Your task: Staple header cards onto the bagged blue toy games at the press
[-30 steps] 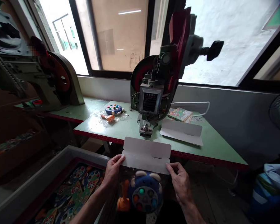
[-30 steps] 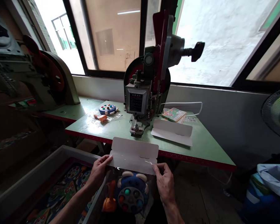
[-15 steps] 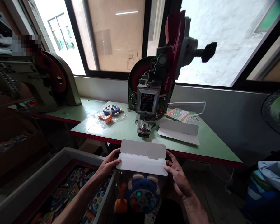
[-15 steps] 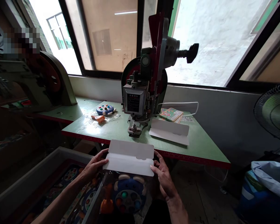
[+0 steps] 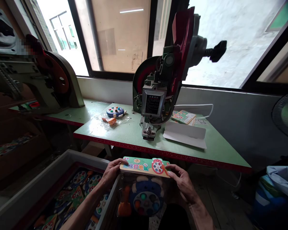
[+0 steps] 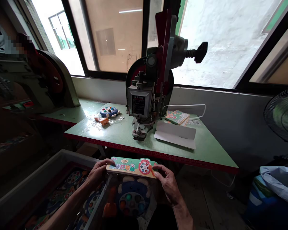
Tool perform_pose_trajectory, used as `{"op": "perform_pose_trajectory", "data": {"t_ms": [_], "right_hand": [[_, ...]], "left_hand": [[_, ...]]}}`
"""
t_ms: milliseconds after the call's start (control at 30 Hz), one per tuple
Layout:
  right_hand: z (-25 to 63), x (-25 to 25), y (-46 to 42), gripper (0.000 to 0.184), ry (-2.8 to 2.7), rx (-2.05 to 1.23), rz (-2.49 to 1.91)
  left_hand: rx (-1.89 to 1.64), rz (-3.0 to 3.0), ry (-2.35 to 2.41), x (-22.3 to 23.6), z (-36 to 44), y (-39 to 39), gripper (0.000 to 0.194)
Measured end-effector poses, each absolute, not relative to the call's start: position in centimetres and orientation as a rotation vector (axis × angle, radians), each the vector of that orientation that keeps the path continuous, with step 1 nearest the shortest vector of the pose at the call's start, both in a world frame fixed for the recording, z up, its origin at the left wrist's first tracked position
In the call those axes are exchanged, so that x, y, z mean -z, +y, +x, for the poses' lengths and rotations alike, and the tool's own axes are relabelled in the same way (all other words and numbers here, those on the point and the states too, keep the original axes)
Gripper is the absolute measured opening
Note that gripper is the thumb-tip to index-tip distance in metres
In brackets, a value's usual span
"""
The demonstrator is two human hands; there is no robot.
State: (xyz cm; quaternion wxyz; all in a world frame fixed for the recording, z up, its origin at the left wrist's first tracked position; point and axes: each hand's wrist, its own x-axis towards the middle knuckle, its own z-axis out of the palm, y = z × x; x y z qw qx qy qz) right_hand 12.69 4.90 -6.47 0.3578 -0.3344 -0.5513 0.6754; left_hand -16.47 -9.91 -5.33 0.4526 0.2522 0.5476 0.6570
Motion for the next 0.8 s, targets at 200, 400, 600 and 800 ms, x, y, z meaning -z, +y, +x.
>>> {"op": "perform_pose_trajectory", "data": {"t_ms": [200, 400, 600, 800], "right_hand": [[12.0, 8.0, 5.0, 0.04, -1.46, -1.338, -0.928], [11.7, 9.3, 5.0, 0.037, -1.312, -1.261, -1.035], [11.7, 7.3, 6.1, 0.036, -1.208, -1.252, -0.997], [11.4, 3.2, 11.0, 0.039, -1.092, -1.262, -0.877]], "left_hand": [[-1.55, 0.878, 1.513, 4.8, -16.5, -10.4, 0.035], [-1.596, 1.09, 1.644, 4.8, -15.8, -10.6, 0.031], [-1.6, 1.146, 1.691, 3.3, -15.3, -9.9, 0.021], [-1.681, 1.222, 1.653, -0.2, -15.5, -4.2, 0.013]]}}
